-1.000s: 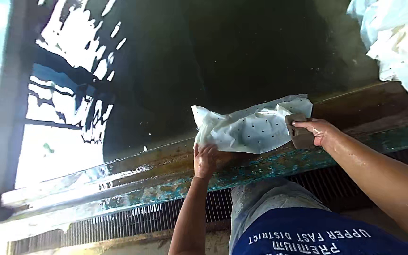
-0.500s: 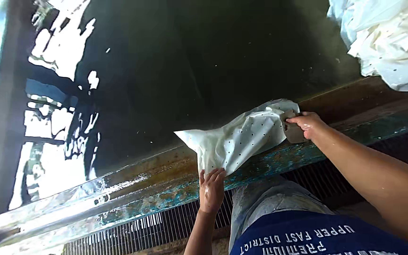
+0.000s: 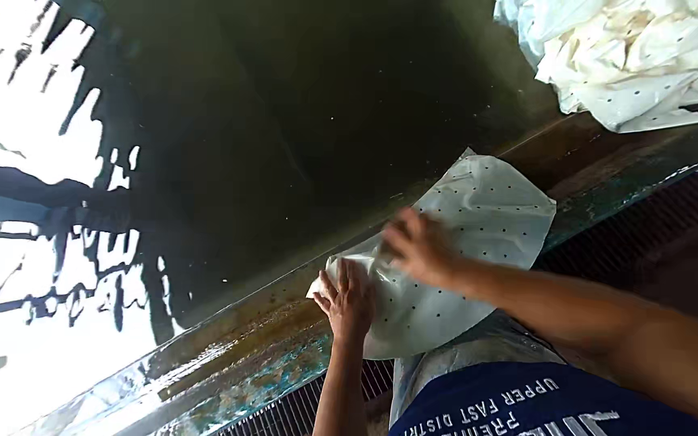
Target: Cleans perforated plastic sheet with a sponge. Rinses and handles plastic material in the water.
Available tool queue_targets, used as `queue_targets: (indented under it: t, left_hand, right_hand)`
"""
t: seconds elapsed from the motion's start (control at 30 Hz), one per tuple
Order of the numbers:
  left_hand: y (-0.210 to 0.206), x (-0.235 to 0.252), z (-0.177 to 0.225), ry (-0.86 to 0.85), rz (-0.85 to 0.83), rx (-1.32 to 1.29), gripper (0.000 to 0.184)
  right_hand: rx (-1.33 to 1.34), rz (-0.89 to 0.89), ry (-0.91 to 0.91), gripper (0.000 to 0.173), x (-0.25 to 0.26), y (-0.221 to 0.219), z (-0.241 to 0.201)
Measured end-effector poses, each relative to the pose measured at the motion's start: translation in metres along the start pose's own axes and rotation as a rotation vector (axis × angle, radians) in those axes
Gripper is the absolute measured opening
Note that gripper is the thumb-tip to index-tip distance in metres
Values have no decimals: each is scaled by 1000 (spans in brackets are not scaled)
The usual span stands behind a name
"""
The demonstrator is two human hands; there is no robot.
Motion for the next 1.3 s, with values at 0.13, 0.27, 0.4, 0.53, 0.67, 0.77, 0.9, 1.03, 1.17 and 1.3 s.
queue_targets:
  t: [0.13, 0.27, 0.4, 0.53, 0.67, 0.77, 0.9, 1.03, 1.17, 1.3]
  left_hand:
    - [-19, 7, -15, 50, 39, 16, 57]
    - [-19, 5, -18, 37, 66, 0, 56]
    - [-20, 6, -18, 13, 124, -17, 56]
    - [-20, 5, -17, 29, 82, -23, 58]
    - [-19, 5, -20, 4, 148, -40, 59]
    - [-22, 3, -22, 3, 161, -58, 59]
    - [-20, 3, -22, 0, 176, -56, 59]
    - [-18, 0, -27, -5, 208, -176, 50]
    - [-11, -3, -31, -17, 305, -266, 40]
    - [-10, 0, -30, 32, 237, -225, 39]
  right_hand:
    - [27, -98, 92, 43, 17, -59, 33]
    - [-174, 197, -398, 39, 21, 46, 214]
    - [-114, 225, -756, 47, 16, 106, 251]
    - [-61, 20, -262, 38, 44, -2, 86]
    - [89, -372, 53, 36, 65, -66, 16]
    - [-20, -281, -125, 28, 95, -24, 103]
    - [-206, -341, -635, 40, 115, 63, 245]
    - [-201, -116, -771, 46, 106, 84, 245]
    - [-14, 51, -370, 54, 60, 24, 108]
    - [182, -236, 138, 39, 17, -88, -12]
Point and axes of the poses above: each hand's wrist, its own x-axis towards the middle knuckle, its own y-axis out of the back of the hand, z = x × y, the point moved 6 cm from there along x, towards the middle knuckle, and after that the axes turned 2 degrees about x, right-handed, at the moved point
